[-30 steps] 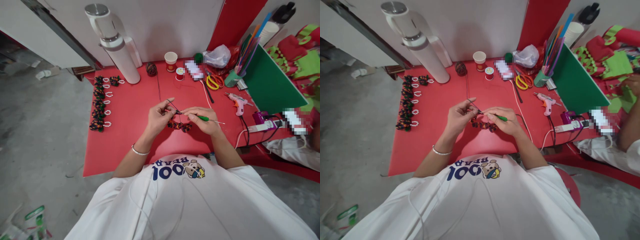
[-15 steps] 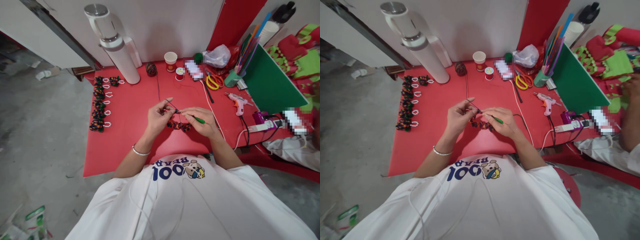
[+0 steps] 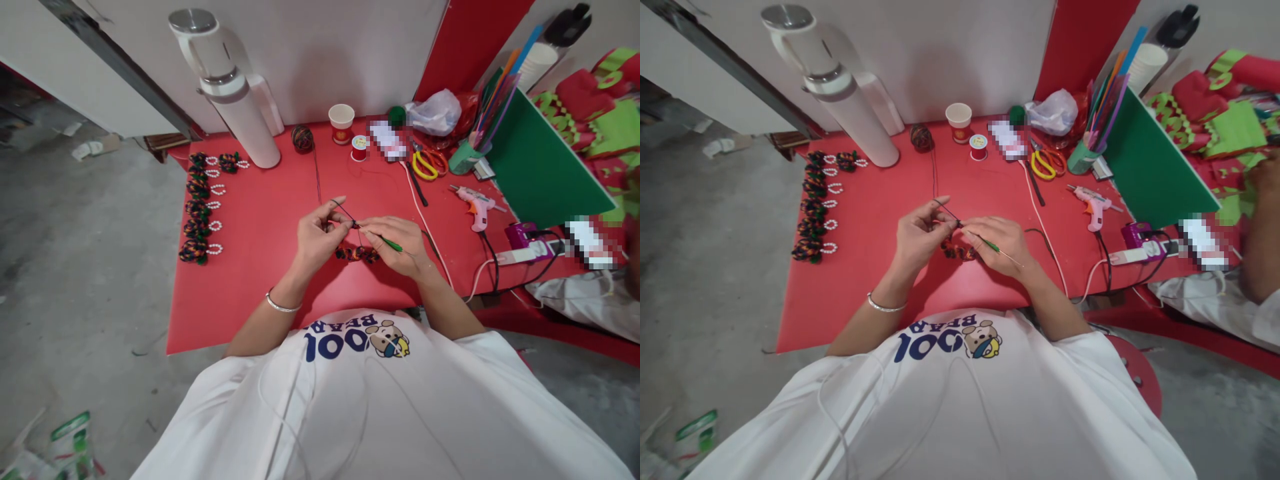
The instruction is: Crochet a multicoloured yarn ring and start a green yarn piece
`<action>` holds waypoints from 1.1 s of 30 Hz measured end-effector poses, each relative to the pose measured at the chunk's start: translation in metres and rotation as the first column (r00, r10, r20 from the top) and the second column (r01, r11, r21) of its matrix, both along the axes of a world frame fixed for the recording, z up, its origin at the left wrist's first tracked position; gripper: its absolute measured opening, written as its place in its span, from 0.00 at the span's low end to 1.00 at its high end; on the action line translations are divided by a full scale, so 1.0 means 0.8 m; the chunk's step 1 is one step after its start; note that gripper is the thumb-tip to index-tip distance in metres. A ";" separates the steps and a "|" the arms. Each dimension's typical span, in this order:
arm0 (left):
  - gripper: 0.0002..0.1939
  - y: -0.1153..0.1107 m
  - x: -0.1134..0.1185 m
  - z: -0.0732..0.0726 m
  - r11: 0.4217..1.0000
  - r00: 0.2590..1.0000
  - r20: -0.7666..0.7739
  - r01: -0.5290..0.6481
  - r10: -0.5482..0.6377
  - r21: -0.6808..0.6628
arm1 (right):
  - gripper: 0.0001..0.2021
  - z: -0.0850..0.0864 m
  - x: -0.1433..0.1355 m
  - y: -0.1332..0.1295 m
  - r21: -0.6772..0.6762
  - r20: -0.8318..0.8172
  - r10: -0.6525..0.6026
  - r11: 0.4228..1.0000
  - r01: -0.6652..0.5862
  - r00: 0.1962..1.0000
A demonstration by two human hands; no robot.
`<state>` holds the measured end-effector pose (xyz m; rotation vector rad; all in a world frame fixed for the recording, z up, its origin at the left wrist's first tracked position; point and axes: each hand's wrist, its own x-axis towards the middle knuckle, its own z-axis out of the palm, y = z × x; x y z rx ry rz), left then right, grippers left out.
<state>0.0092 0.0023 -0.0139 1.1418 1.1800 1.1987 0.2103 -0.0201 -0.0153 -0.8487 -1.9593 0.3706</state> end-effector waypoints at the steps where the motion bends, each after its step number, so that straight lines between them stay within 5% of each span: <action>1: 0.32 0.001 0.000 -0.001 1.000 1.000 -0.009 -0.006 0.006 -0.007 | 0.09 0.000 -0.001 0.000 0.016 0.013 -0.006 1.000 0.006 1.000; 6: 0.33 0.004 0.004 -0.002 0.999 0.999 0.012 -0.036 0.036 -0.018 | 0.10 -0.003 -0.004 0.001 0.106 0.085 -0.049 0.994 0.040 0.995; 11: 0.34 -0.001 0.013 0.007 0.999 0.959 0.279 -0.032 0.039 -0.030 | 0.14 -0.021 -0.016 -0.007 0.250 0.054 -0.147 0.960 0.129 0.988; 14: 0.32 -0.004 0.012 0.015 0.985 0.887 0.459 0.122 -0.054 -0.120 | 0.17 -0.035 -0.022 -0.008 0.324 -0.048 -0.207 0.922 0.211 0.977; 17: 0.30 -0.001 0.002 0.020 0.941 0.846 0.509 0.284 -0.156 -0.183 | 0.15 -0.035 -0.015 0.002 0.347 -0.100 -0.119 0.926 0.147 0.988; 21: 0.29 0.007 -0.015 0.023 0.957 0.910 0.384 0.236 -0.157 -0.168 | 0.10 -0.009 0.008 0.019 0.164 0.001 0.122 0.979 -0.120 0.993; 26: 0.27 0.015 -0.023 0.020 0.967 0.949 0.259 0.219 -0.179 -0.133 | 0.08 0.020 0.028 0.019 -0.037 0.020 0.235 0.972 -0.234 0.972; 33: 0.29 0.018 -0.023 0.017 0.945 0.918 0.270 0.319 -0.289 -0.071 | 0.11 0.012 0.031 0.012 -0.381 -0.382 0.224 0.846 -0.373 0.897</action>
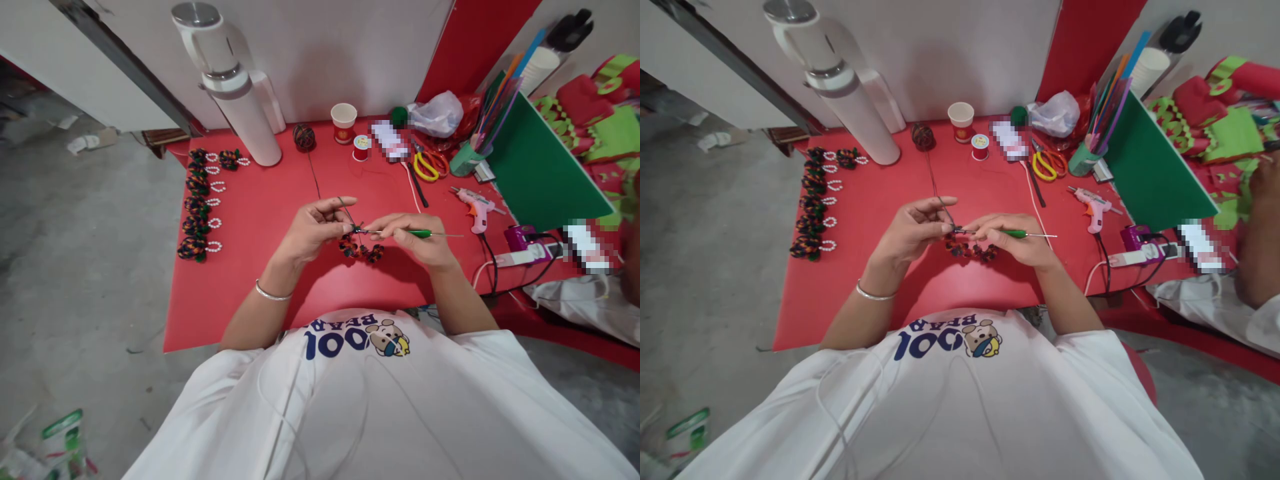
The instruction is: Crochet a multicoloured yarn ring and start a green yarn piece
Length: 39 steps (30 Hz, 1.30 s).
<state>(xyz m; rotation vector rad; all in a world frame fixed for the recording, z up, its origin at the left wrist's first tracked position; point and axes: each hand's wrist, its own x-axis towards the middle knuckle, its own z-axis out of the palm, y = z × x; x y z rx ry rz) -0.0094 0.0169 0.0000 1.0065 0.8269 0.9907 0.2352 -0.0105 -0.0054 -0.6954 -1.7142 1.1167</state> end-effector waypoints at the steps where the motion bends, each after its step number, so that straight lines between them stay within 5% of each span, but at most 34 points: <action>1: 0.29 -0.001 0.002 0.000 1.000 1.000 0.003 0.007 -0.007 0.000 | 0.13 -0.006 -0.004 0.000 -0.048 -0.071 -0.011 0.999 0.008 0.997; 7: 0.27 -0.007 0.011 0.003 0.998 0.998 0.008 -0.057 0.057 0.018 | 0.15 -0.041 -0.037 -0.001 -0.104 -0.213 -0.159 0.985 0.140 0.964; 12: 0.33 -0.007 0.010 0.003 0.993 0.996 -0.015 -0.091 0.092 0.071 | 0.10 -0.048 -0.043 -0.004 -0.073 -0.278 -0.165 0.986 0.150 0.946; 15: 0.36 -0.009 0.013 0.003 0.987 0.989 -0.064 -0.128 0.134 0.095 | 0.12 -0.045 -0.043 -0.010 -0.035 -0.206 -0.260 0.965 0.258 0.943; 25: 0.40 -0.023 0.035 -0.012 0.918 0.921 -0.108 -0.353 0.375 0.183 | 0.10 -0.032 -0.060 -0.025 0.362 0.043 -0.520 0.804 0.472 0.853; 32: 0.53 -0.019 0.028 -0.016 0.970 0.970 -0.018 -0.241 0.242 0.040 | 0.09 -0.033 -0.059 -0.026 0.354 -0.007 -0.487 0.816 0.458 0.873; 39: 0.52 -0.018 0.025 -0.015 0.984 0.984 0.023 -0.177 0.177 0.001 | 0.10 -0.035 -0.054 -0.026 0.280 -0.021 -0.459 0.850 0.446 0.888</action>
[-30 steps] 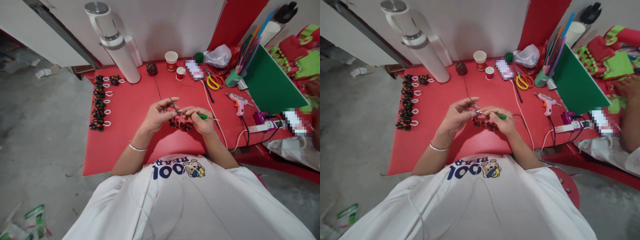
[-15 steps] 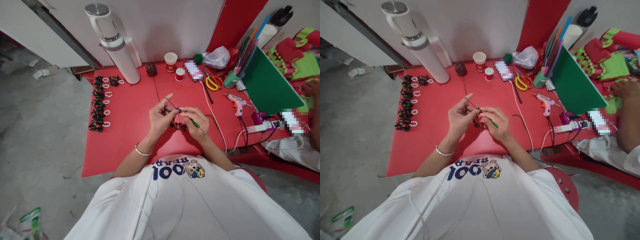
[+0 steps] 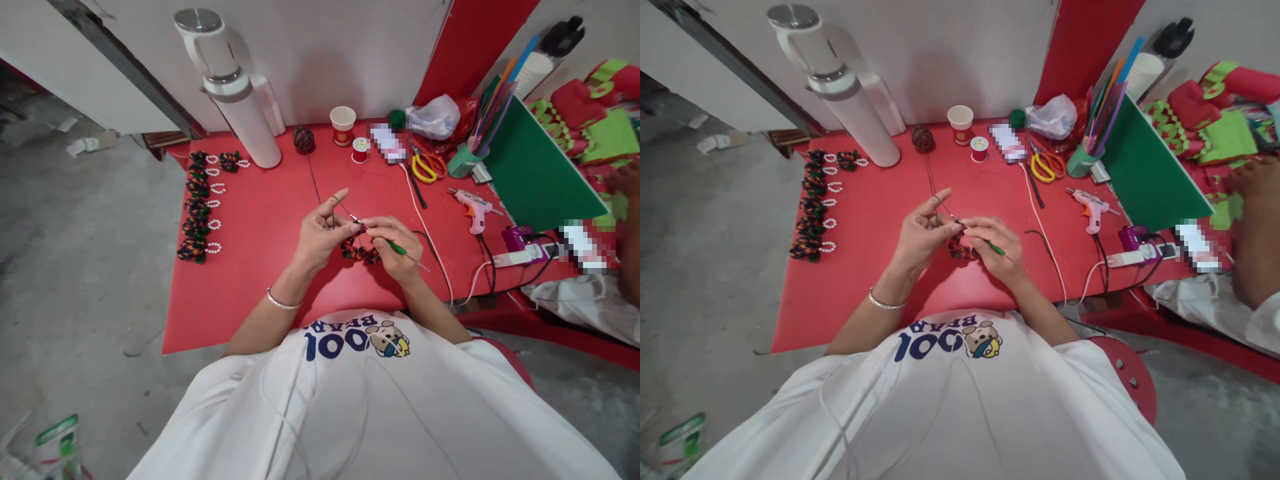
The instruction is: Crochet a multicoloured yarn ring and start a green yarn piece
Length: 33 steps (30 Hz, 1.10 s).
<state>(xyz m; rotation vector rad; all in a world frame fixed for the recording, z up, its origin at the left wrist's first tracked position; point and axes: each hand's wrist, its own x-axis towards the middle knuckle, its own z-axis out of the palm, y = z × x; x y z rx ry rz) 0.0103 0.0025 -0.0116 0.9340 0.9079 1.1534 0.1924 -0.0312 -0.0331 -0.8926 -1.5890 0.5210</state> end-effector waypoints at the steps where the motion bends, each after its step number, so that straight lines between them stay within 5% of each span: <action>1: 0.52 0.001 -0.001 0.000 1.000 1.000 0.006 0.011 -0.011 -0.004 | 0.09 -0.001 0.001 0.000 -0.008 -0.006 0.004 1.000 -0.004 1.000; 16: 0.44 0.002 -0.025 0.015 0.944 0.950 0.114 0.305 -0.291 -0.129 | 0.14 -0.013 0.034 0.023 -0.128 -0.214 0.309 0.932 -0.340 0.927; 33: 0.42 0.009 -0.027 0.014 0.844 0.858 0.193 0.507 -0.475 -0.176 | 0.09 0.029 0.061 0.039 -0.147 -0.188 0.552 0.802 -0.579 0.812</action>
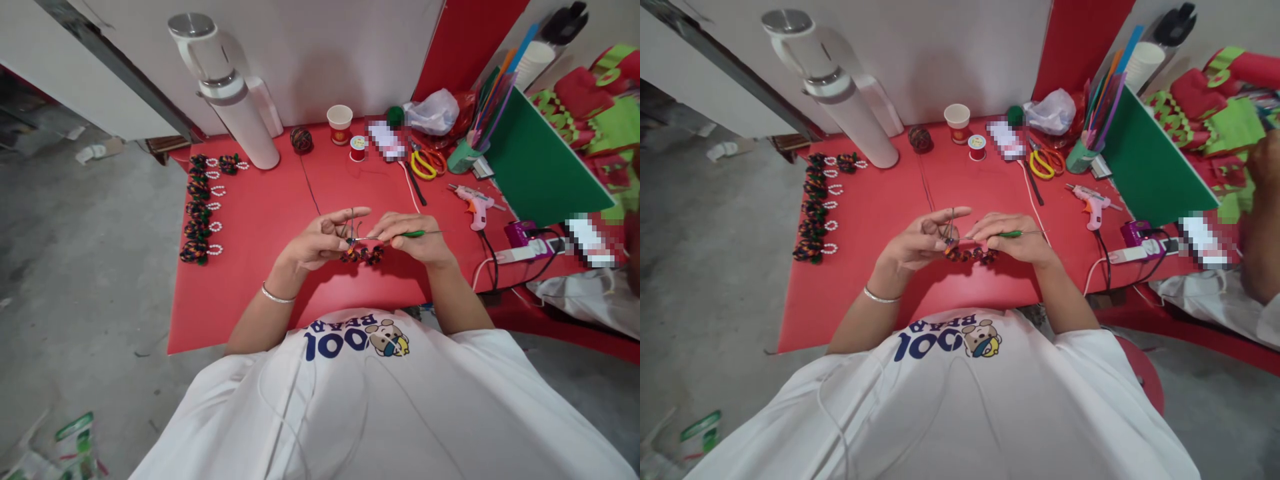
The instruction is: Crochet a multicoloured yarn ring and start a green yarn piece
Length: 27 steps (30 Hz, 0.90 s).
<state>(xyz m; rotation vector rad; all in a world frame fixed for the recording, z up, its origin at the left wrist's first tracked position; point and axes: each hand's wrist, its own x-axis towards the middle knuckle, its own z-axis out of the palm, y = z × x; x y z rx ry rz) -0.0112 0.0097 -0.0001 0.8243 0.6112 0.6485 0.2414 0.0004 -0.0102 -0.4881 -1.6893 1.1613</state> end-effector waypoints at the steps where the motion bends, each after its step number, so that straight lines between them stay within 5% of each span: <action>1: 0.41 0.000 0.001 0.000 1.000 1.000 0.013 0.001 -0.001 -0.003 | 0.08 0.002 0.000 0.000 -0.007 0.003 0.006 1.000 -0.006 1.000; 10: 0.35 0.001 0.009 0.002 0.998 0.999 0.022 0.039 -0.040 0.040 | 0.15 -0.020 -0.001 0.000 -0.226 -0.113 0.038 0.972 -0.063 0.993; 14: 0.37 -0.001 0.021 -0.004 0.968 0.985 -0.087 -0.127 0.149 0.214 | 0.17 -0.044 -0.034 -0.011 -0.373 -0.273 -0.136 0.927 0.025 0.952; 19: 0.41 -0.004 0.024 -0.016 0.899 0.930 -0.132 -0.284 0.342 0.334 | 0.15 -0.061 -0.058 -0.021 -0.382 -0.160 -0.441 0.853 0.357 0.883; 27: 0.43 -0.010 0.020 -0.026 0.853 0.901 -0.146 -0.319 0.408 0.413 | 0.21 -0.049 -0.059 -0.017 -0.532 -0.232 -0.448 0.802 0.273 0.864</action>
